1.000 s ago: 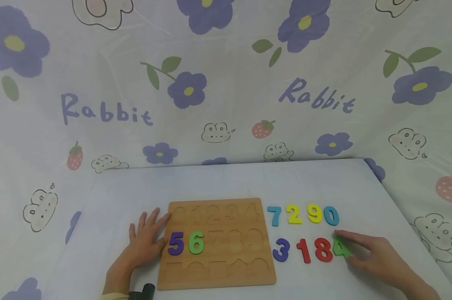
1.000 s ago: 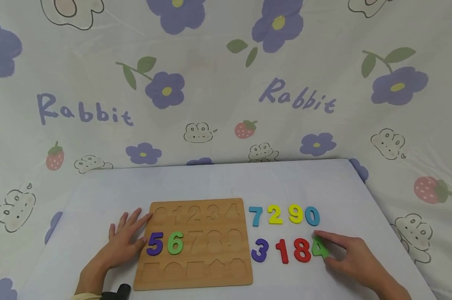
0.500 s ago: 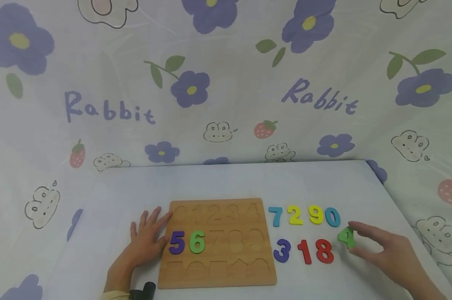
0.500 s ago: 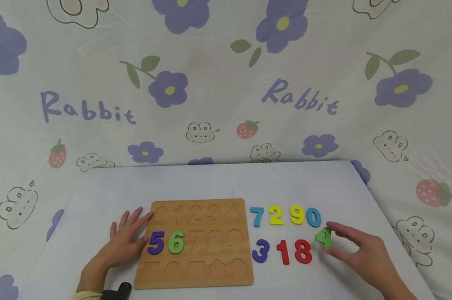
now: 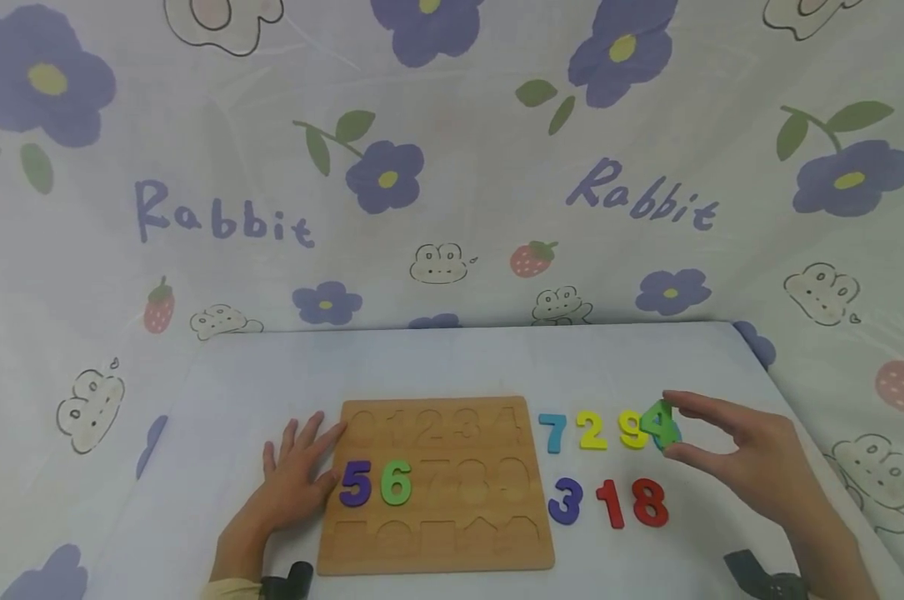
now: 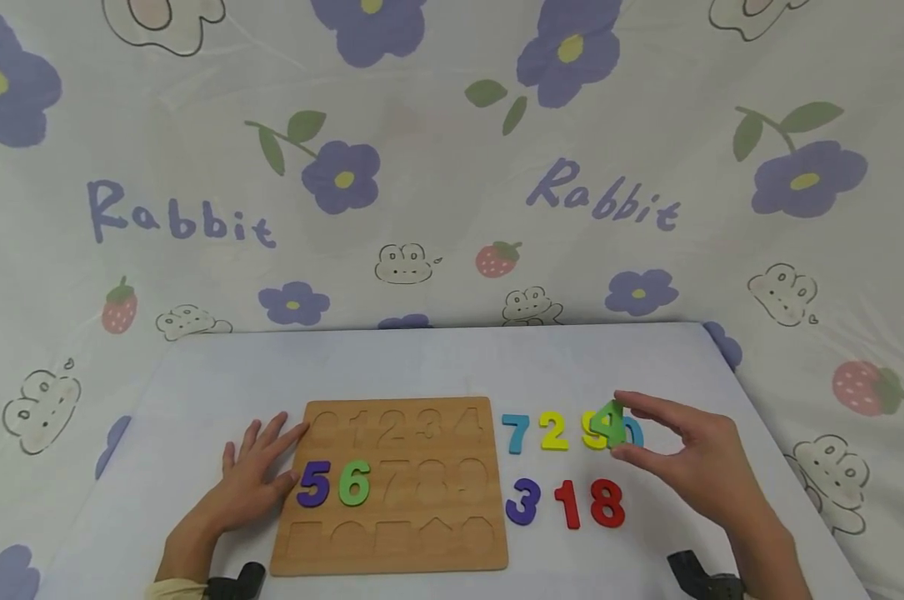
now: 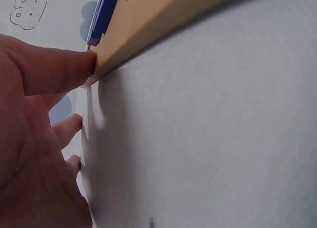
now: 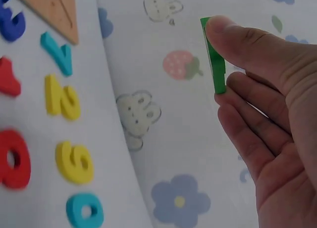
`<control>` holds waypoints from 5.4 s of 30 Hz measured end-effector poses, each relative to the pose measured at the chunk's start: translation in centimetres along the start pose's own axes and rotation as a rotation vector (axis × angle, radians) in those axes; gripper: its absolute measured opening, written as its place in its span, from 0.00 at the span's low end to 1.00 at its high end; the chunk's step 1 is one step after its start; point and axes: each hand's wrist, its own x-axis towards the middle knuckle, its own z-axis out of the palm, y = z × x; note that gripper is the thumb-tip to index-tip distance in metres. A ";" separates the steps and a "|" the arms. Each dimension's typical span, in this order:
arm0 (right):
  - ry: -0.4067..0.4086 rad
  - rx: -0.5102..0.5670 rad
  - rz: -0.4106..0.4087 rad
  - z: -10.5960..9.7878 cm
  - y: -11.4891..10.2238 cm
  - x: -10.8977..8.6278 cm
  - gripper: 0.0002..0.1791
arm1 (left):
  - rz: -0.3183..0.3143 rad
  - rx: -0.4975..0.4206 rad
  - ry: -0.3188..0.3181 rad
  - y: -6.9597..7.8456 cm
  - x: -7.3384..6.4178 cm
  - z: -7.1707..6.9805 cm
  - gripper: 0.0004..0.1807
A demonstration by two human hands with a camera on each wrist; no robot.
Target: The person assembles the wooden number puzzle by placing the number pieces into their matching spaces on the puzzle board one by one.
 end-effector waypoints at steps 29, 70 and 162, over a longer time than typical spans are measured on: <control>-0.266 0.135 -0.166 11.9 -4.3 6.9 0.34 | -0.010 -0.027 -0.030 -0.5 -0.1 -0.1 0.38; -0.416 0.123 -0.111 17.7 -4.1 6.7 0.38 | -0.014 -0.037 0.001 -0.4 -0.3 0.0 0.38; -0.415 0.037 0.296 6.7 5.0 -6.1 0.42 | 0.043 -0.098 0.097 -1.2 -0.1 0.9 0.37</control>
